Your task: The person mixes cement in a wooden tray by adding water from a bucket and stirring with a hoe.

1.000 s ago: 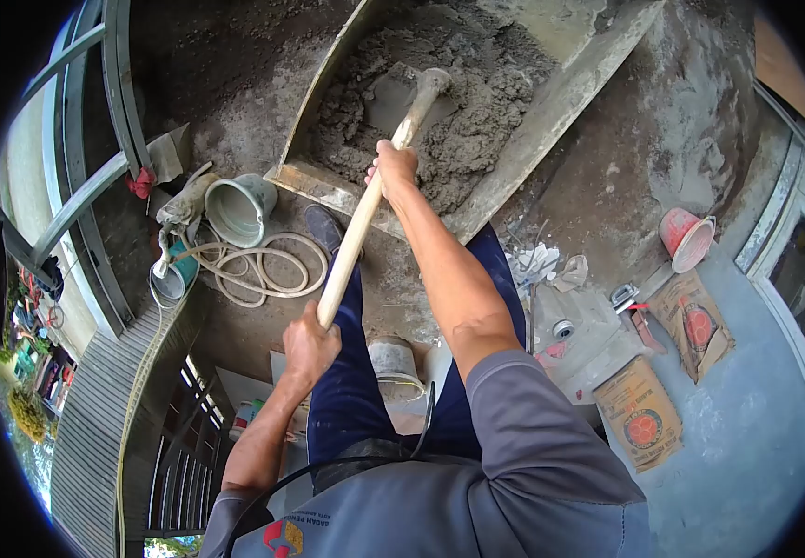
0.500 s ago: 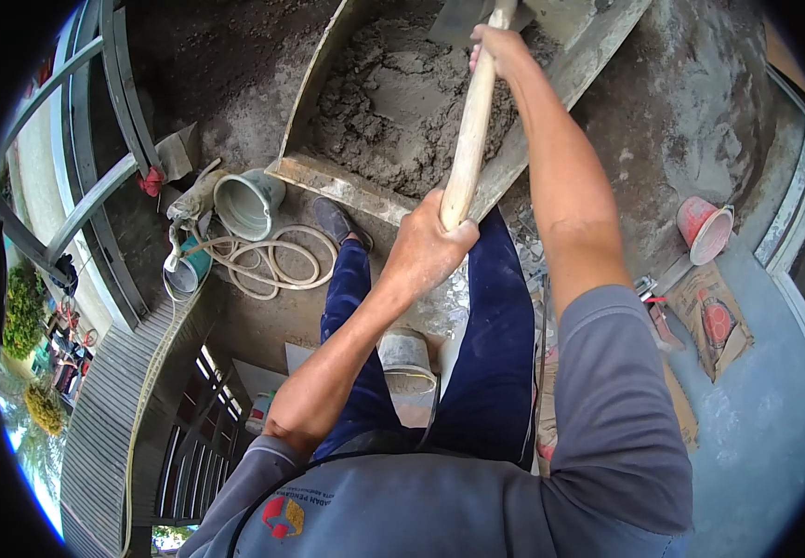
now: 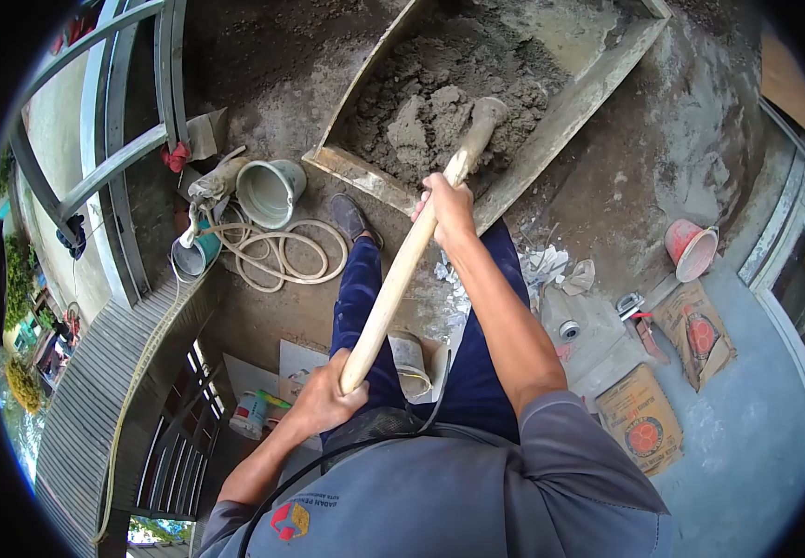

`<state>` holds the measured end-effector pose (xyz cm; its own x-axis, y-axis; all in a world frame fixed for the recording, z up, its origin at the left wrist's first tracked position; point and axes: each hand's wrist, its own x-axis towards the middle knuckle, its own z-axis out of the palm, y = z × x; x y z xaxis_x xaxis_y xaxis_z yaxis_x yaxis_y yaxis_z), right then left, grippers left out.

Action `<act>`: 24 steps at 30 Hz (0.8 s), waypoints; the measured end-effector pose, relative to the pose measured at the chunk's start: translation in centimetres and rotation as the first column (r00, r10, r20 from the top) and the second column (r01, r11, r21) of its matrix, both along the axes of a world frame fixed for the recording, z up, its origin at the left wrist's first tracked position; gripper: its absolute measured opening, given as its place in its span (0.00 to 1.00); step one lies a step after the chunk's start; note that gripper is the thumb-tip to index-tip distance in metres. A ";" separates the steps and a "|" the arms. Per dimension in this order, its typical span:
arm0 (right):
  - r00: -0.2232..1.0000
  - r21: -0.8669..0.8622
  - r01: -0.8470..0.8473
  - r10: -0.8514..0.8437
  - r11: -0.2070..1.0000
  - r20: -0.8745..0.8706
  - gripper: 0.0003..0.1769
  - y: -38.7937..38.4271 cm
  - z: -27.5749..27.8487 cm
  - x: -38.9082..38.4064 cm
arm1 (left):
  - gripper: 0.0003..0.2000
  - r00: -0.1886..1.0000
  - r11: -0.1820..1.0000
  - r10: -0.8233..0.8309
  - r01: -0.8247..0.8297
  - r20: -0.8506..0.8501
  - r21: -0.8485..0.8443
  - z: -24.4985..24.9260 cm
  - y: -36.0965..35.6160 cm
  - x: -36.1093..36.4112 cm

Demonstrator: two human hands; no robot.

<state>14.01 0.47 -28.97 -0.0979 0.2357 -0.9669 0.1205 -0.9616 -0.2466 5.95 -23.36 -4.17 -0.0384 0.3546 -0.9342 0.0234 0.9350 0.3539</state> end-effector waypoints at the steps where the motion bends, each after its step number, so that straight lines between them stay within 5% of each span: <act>1: 1.000 0.054 0.023 -0.023 0.998 -0.002 0.08 -2.0 2.3 -0.3 | 0.15 0.999 0.999 -0.036 0.036 -0.026 -0.016 -0.3 -4.1 -0.8; 5: 0.979 0.068 0.183 -0.175 0.981 -0.103 0.04 -11.3 -0.4 -1.0 | 0.12 0.850 0.978 -0.205 0.163 -0.485 -0.127 -14.2 -19.5 -1.4; 6: 0.981 0.101 0.181 -0.172 0.978 -0.092 0.04 -12.9 -1.9 -1.0 | 0.13 0.848 0.965 -0.228 0.132 -0.478 -0.226 -17.8 -20.2 -1.8; 8: 0.980 0.190 0.185 -0.167 0.964 -0.106 0.05 -13.6 -2.7 -1.9 | 0.12 0.843 0.985 -0.140 0.066 -0.519 -0.158 -22.8 -22.8 -1.6; 14: 0.993 0.213 0.088 -0.070 0.973 -0.093 0.07 -11.6 10.7 -2.2 | 0.10 0.905 0.944 -0.106 0.222 -0.413 0.245 -7.3 -21.0 -4.2; 17: 0.997 0.101 0.068 -0.064 0.992 -0.051 0.09 -10.1 10.1 -2.9 | 0.10 0.938 0.974 -0.152 0.196 -0.312 0.114 -1.5 -16.7 -3.5; 22: 0.988 0.017 0.045 -0.047 0.999 0.144 0.10 -3.2 -13.1 -1.9 | 0.10 0.911 0.983 -0.166 0.183 -0.378 0.011 -13.5 -4.1 1.9; 24: 0.992 0.070 -0.027 0.018 0.997 0.128 0.09 -0.2 -14.1 -0.3 | 0.11 0.902 0.982 -0.166 0.187 -0.399 0.015 -15.2 -0.8 4.7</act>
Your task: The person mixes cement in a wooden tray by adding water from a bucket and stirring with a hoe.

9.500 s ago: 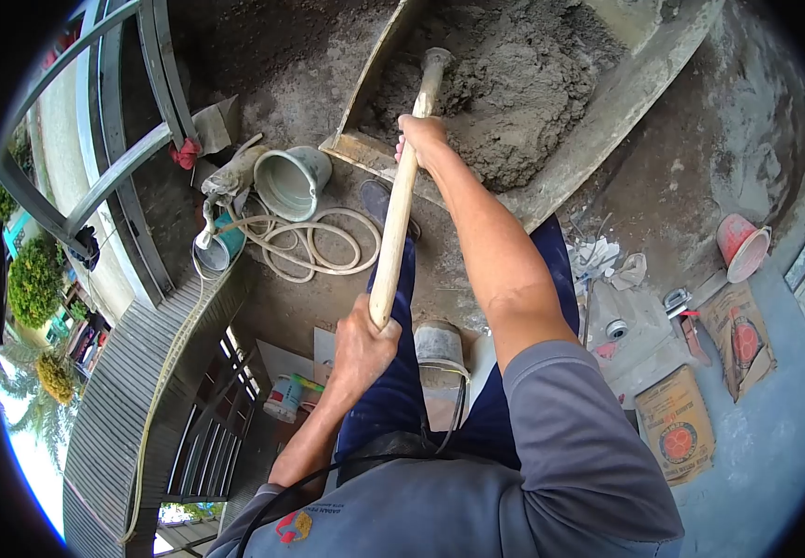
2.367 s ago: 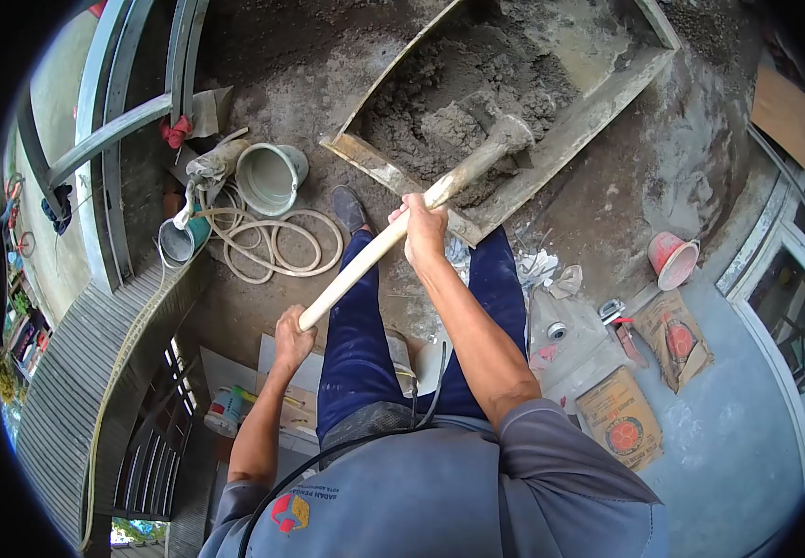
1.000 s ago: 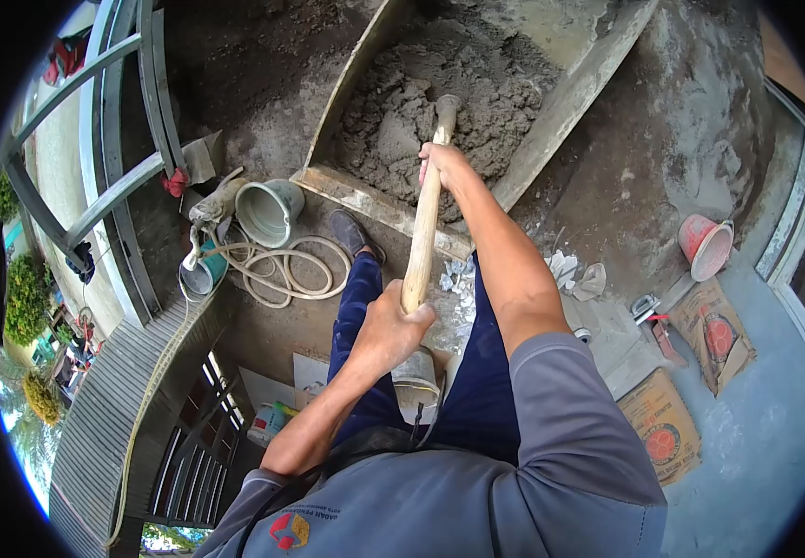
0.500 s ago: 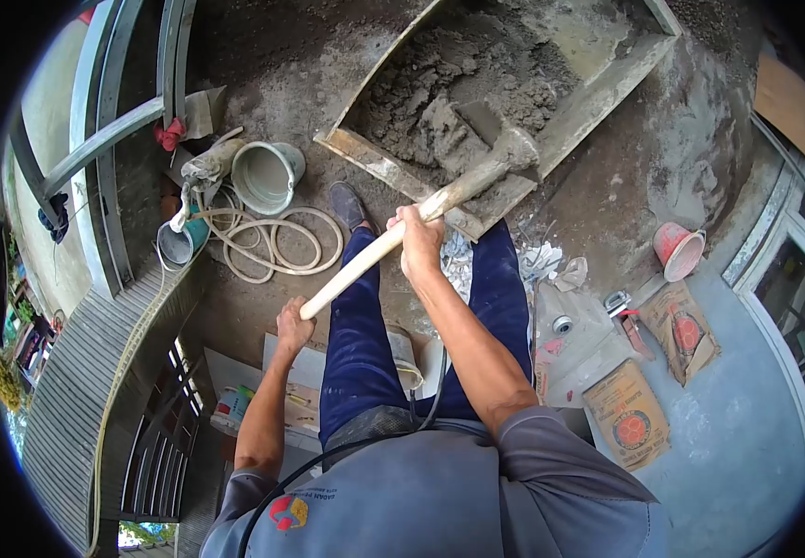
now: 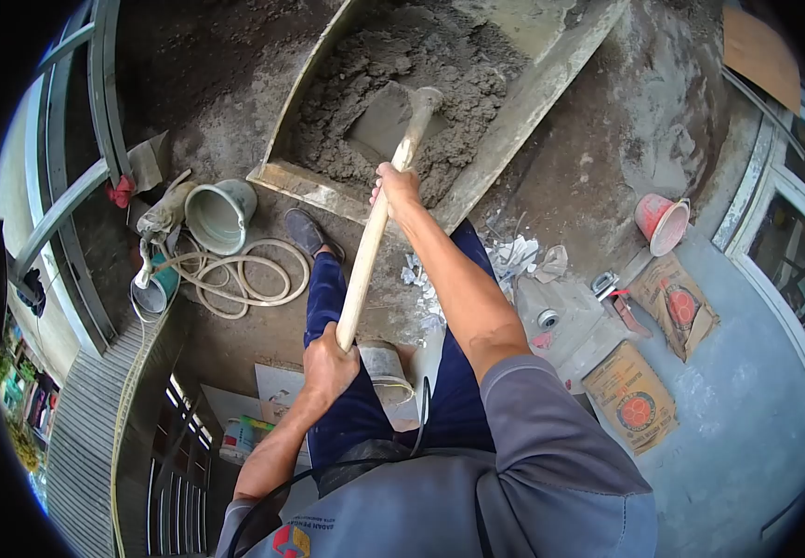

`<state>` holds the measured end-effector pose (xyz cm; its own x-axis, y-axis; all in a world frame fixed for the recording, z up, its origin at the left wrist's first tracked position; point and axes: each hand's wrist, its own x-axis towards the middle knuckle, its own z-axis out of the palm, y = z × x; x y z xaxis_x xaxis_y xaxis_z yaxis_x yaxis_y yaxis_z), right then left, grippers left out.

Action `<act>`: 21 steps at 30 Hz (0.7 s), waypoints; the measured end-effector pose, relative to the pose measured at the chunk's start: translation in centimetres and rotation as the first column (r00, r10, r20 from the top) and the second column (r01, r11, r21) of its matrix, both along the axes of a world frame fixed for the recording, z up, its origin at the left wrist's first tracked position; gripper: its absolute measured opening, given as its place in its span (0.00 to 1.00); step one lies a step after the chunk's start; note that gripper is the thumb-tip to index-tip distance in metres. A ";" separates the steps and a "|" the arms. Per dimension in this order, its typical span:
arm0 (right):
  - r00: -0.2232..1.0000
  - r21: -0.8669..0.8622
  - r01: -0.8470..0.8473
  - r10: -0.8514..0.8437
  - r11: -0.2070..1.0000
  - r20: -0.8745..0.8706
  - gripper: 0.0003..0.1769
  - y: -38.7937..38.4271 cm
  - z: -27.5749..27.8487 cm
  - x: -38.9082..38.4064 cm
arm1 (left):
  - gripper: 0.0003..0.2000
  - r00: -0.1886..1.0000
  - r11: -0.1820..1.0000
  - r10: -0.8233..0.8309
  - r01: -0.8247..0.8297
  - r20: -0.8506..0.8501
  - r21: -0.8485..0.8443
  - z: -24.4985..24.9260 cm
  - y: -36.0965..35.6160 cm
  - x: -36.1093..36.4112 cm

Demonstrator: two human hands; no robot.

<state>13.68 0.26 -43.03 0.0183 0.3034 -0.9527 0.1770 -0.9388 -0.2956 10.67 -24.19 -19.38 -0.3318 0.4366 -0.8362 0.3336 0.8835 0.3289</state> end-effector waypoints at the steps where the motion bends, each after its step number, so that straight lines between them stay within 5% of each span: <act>1: 0.998 0.030 -0.057 0.057 0.998 -0.017 0.09 0.6 0.8 0.9 | 0.12 0.999 1.000 0.030 -0.030 0.030 0.006 0.6 0.8 1.4; 3: 0.999 0.091 -0.052 0.052 0.995 -0.003 0.10 3.7 4.9 2.2 | 0.13 0.995 0.997 0.059 -0.062 0.076 0.036 1.7 2.1 4.1; 7: 0.984 0.296 -0.178 0.163 0.939 0.073 0.17 15.5 11.9 4.2 | 0.21 0.894 0.944 0.149 -0.255 0.423 0.207 1.1 10.0 6.1; 12: 0.952 0.488 -0.306 0.268 0.817 0.148 0.16 32.1 10.7 6.3 | 0.21 0.826 0.827 0.093 -0.375 0.556 0.419 -3.4 24.0 7.5; 14: 0.929 0.484 -0.370 0.322 0.793 0.182 0.15 35.7 8.5 6.3 | 0.18 0.793 0.849 0.160 -0.414 0.587 0.328 -3.7 28.2 7.2; 17: 0.926 0.321 -0.373 0.324 0.871 0.195 0.13 33.7 1.5 6.5 | 0.16 0.862 0.917 0.239 -0.352 0.447 0.189 -2.2 28.4 6.5; 21: 0.960 -0.131 -0.279 0.279 0.951 -0.017 0.08 11.6 -6.6 9.0 | 0.18 0.925 0.961 0.264 -0.277 0.273 0.010 0.6 19.7 6.2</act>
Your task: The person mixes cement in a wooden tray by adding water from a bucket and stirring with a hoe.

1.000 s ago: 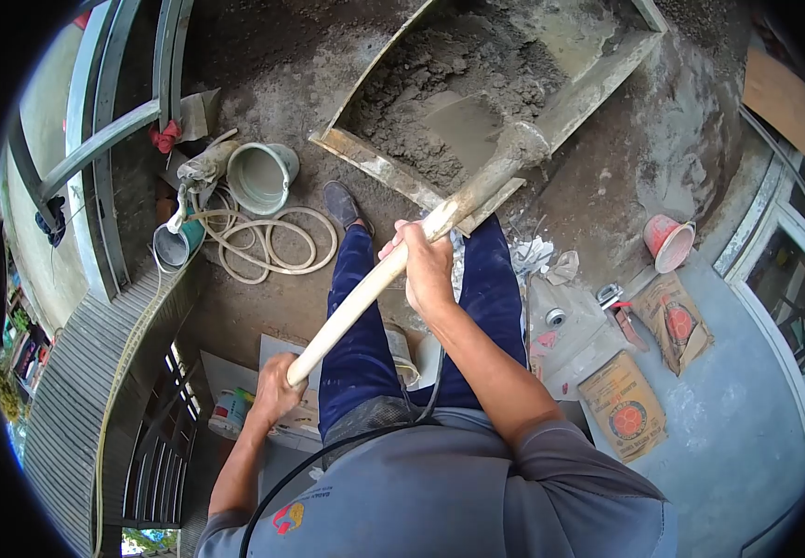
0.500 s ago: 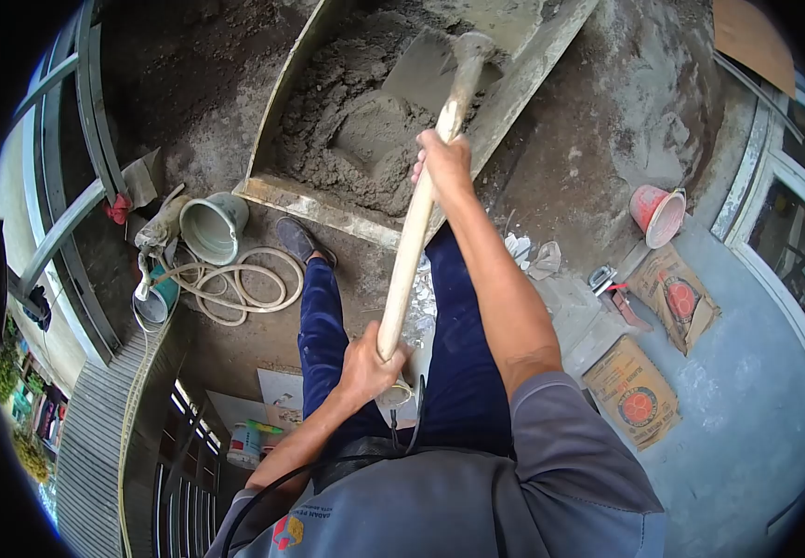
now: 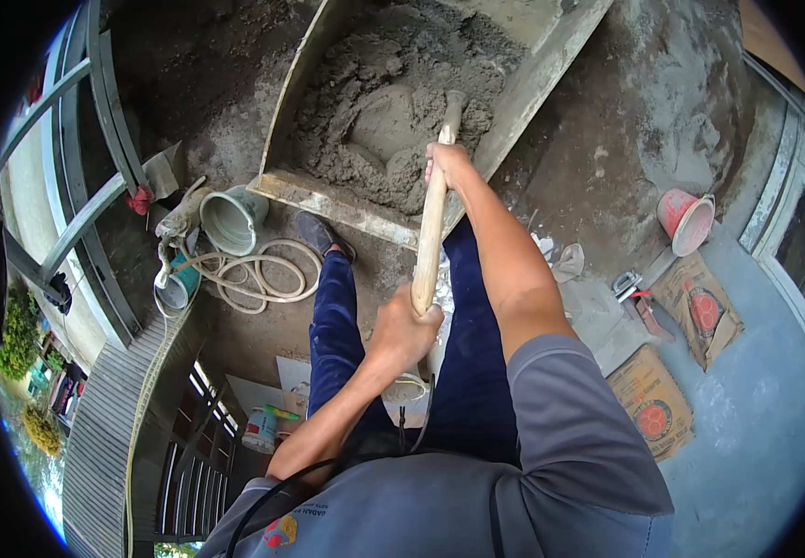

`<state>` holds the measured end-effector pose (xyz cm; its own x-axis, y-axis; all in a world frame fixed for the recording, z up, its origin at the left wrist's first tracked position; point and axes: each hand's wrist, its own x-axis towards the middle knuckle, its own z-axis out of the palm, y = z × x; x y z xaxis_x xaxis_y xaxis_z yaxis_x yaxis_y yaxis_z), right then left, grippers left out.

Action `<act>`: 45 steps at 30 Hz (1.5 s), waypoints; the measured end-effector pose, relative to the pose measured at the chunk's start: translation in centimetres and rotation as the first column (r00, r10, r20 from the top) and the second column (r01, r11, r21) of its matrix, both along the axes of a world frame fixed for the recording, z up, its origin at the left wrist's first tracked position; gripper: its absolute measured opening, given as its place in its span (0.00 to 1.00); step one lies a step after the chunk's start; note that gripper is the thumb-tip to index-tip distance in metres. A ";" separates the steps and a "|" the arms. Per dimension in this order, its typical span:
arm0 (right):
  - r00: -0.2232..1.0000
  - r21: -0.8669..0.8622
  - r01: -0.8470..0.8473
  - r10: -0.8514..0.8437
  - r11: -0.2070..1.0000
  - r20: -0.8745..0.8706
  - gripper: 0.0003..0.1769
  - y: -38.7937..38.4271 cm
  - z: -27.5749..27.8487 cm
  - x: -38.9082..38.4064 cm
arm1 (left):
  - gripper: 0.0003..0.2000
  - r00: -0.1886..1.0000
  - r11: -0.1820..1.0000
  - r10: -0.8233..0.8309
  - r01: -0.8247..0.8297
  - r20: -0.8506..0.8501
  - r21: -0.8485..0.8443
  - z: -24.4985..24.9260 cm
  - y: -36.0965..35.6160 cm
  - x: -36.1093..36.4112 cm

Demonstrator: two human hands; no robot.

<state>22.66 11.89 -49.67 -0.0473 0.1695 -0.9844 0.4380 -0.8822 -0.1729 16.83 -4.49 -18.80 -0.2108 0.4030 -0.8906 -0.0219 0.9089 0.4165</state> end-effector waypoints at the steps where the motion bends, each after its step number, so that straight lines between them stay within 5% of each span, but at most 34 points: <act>1: 0.993 -0.134 0.088 -0.097 0.987 -0.060 0.08 -2.6 -0.9 0.4 | 0.19 1.000 0.997 0.001 0.002 0.030 -0.071 1.1 -0.9 -0.8; 5: 0.988 -0.124 0.100 -0.113 0.987 -0.104 0.08 -2.6 0.9 -0.2 | 0.21 0.997 0.995 -0.031 0.038 0.074 -0.092 4.6 -1.7 -2.7; 13: 0.912 0.086 0.409 -0.407 0.908 -0.045 0.08 -10.1 21.4 -4.0 | 0.15 0.961 0.972 -0.230 0.234 0.156 -0.012 16.2 -16.2 -11.2; 15: 0.881 0.135 0.471 -0.457 0.871 -0.127 0.07 -14.7 24.6 -6.3 | 0.15 0.948 0.948 -0.317 0.317 -0.007 0.022 13.3 -24.9 -13.4; 18: 0.825 0.111 0.548 -0.514 0.829 -0.234 0.05 -21.9 20.9 -9.1 | 0.11 0.836 0.926 -0.356 0.377 -0.418 -0.033 1.9 -35.3 -15.6; 20: 0.819 0.149 0.564 -0.529 0.812 -0.222 0.05 -23.9 19.2 -11.1 | 0.12 0.835 0.945 -0.297 0.326 -0.463 -0.018 -3.6 -37.7 -16.5; 22: 0.846 0.228 0.513 -0.444 0.827 -0.296 0.04 -23.9 21.6 -12.2 | 0.12 0.861 0.960 -0.261 0.281 -0.436 -0.020 -4.1 -39.4 -15.9; 28: 0.899 0.181 0.365 -0.296 0.913 -0.322 0.08 -20.7 33.7 -13.5 | 0.13 0.928 0.944 -0.260 0.302 -0.266 0.132 13.3 -37.3 -15.4; 30: 0.903 0.083 0.365 -0.331 0.927 -0.273 0.10 -19.7 33.4 -14.3 | 0.14 0.949 0.965 -0.257 0.263 -0.185 0.008 17.4 -34.4 -14.5; 32: 0.926 0.016 0.334 -0.325 0.942 -0.190 0.11 -18.1 27.5 -14.6 | 0.14 0.955 0.971 -0.238 0.230 -0.178 -0.062 15.3 -30.2 -13.1; 36: 0.949 0.066 0.314 -0.312 0.947 -0.037 0.11 -11.7 6.2 -12.0 | 0.14 0.894 0.935 -0.356 0.340 -0.271 -0.106 2.1 -17.0 -9.5; 42: 0.987 0.346 0.162 -0.153 0.924 -0.052 0.11 -0.2 15.9 -6.9 | 0.17 0.963 0.964 -0.239 0.250 -0.123 0.090 2.0 -12.5 -1.9; 45: 0.992 0.461 0.125 -0.125 0.878 -0.032 0.10 9.0 15.4 -4.6 | 0.18 0.987 0.958 -0.157 0.160 -0.032 0.237 -1.9 -4.5 -0.9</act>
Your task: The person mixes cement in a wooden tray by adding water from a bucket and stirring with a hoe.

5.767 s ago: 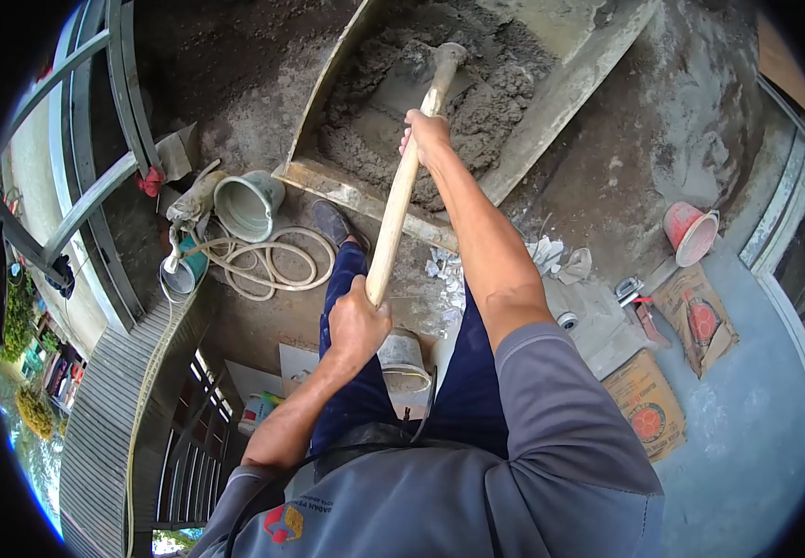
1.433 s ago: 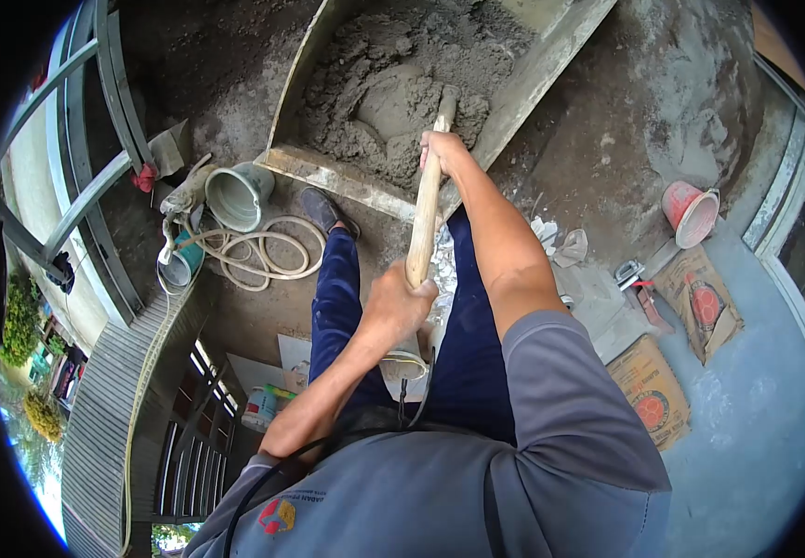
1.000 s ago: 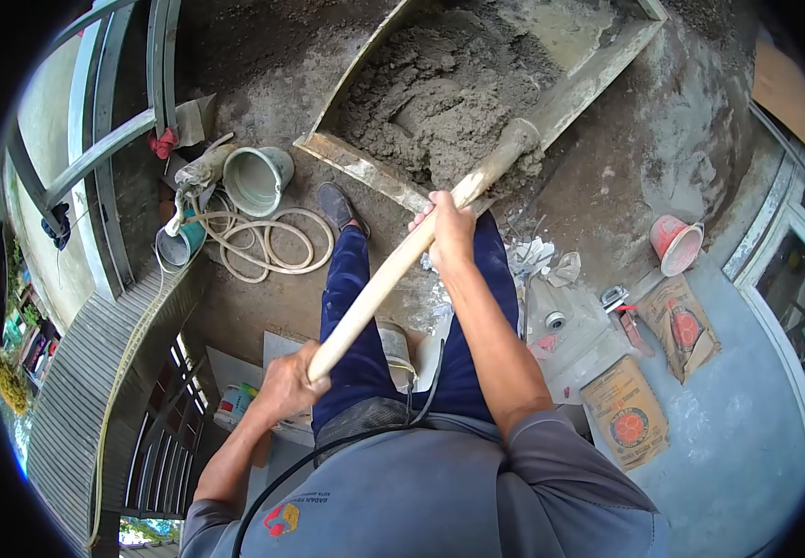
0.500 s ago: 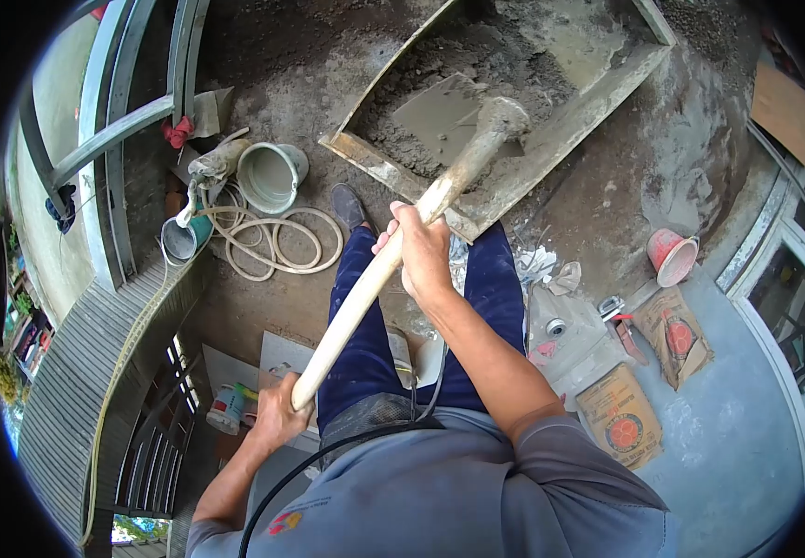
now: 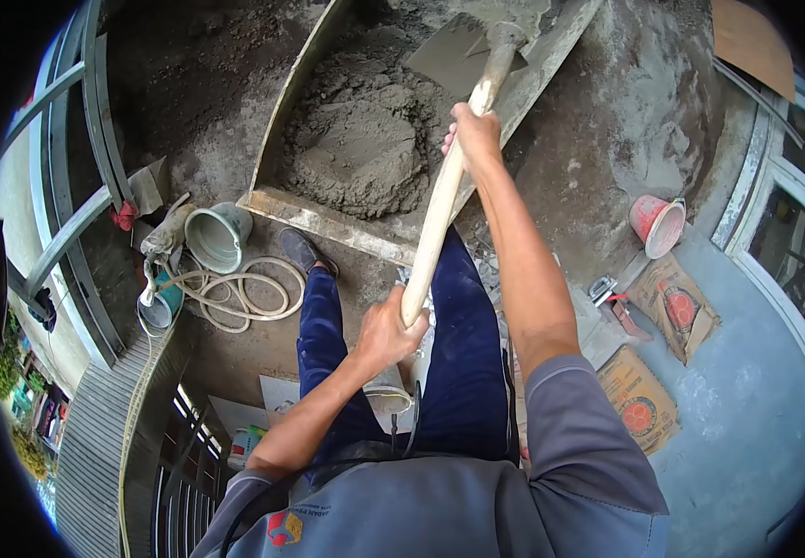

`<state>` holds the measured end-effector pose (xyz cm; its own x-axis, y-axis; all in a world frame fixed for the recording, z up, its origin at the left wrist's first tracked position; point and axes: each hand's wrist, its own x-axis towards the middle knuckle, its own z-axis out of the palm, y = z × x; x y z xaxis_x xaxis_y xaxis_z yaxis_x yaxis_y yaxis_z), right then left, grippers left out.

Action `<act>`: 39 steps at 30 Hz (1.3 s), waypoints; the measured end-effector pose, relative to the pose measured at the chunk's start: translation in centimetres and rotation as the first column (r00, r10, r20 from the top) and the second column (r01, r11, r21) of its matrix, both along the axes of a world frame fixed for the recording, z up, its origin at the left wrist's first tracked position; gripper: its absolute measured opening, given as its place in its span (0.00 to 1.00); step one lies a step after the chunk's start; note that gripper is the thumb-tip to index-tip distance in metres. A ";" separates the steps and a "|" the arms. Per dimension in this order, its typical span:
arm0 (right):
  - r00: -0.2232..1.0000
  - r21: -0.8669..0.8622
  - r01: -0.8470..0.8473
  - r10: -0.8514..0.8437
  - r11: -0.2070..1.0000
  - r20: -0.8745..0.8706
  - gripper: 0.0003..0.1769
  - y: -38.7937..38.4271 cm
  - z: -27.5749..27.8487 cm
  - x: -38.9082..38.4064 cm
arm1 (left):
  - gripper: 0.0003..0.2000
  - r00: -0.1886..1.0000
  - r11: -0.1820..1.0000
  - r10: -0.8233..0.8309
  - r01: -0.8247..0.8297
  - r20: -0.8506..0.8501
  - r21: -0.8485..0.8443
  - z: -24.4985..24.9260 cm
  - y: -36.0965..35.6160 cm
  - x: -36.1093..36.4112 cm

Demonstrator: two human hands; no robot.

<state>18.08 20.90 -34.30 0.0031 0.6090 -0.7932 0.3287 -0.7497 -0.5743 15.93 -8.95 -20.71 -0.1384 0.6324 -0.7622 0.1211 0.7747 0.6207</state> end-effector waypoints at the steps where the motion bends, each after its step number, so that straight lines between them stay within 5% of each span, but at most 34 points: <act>1: 0.999 0.042 -0.033 0.032 0.999 0.019 0.11 3.1 -1.9 0.8 | 0.19 0.999 0.998 0.022 -0.024 0.036 0.051 -2.3 2.4 0.6; 7: 0.989 0.024 -0.107 0.104 0.994 0.104 0.13 12.6 -11.3 2.9 | 0.22 0.986 0.991 0.124 -0.128 0.109 0.031 -8.2 11.9 2.4; 11: 0.977 -0.164 -0.189 0.203 0.968 0.072 0.13 11.4 -13.6 4.4 | 0.21 0.956 0.978 0.209 -0.201 0.208 -0.057 -4.6 12.5 3.2; 18: 0.992 -0.463 -0.045 0.093 0.885 0.082 0.08 -10.6 -14.5 4.7 | 0.20 0.982 0.905 0.174 -0.134 0.066 -0.403 1.8 1.0 1.7; 23: 0.999 -0.565 -0.012 -0.015 0.825 -0.043 0.06 -9.4 -15.7 4.6 | 0.19 0.992 0.924 0.110 -0.077 0.066 -0.375 5.1 4.7 -1.8; 29: 0.992 -0.562 0.017 -0.086 0.827 -0.096 0.06 -10.4 -6.0 4.2 | 0.17 0.984 0.929 0.087 -0.024 0.155 -0.370 14.6 4.8 -5.8; 34: 0.978 -0.432 0.163 -0.202 0.887 -0.046 0.08 -13.6 5.7 1.0 | 0.15 0.977 0.962 0.006 0.053 0.215 -0.267 20.7 -4.0 -10.0; 37: 0.946 -0.321 0.289 -0.321 0.902 -0.049 0.07 -19.5 8.9 -1.9 | 0.12 0.960 0.961 -0.034 0.108 0.279 -0.253 17.4 -13.8 -14.7; 39: 0.900 -0.355 0.331 -0.406 0.875 -0.160 0.07 -25.1 6.2 -3.7 | 0.13 0.992 0.947 -0.109 0.124 0.066 -0.297 8.5 -23.8 -16.3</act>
<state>14.40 -4.20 -28.13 -0.0211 0.3203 -0.9471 -0.1155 -0.9417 -0.3160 -0.34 -32.80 -12.16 -0.0364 0.3835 -0.9228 0.1975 0.9080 0.3696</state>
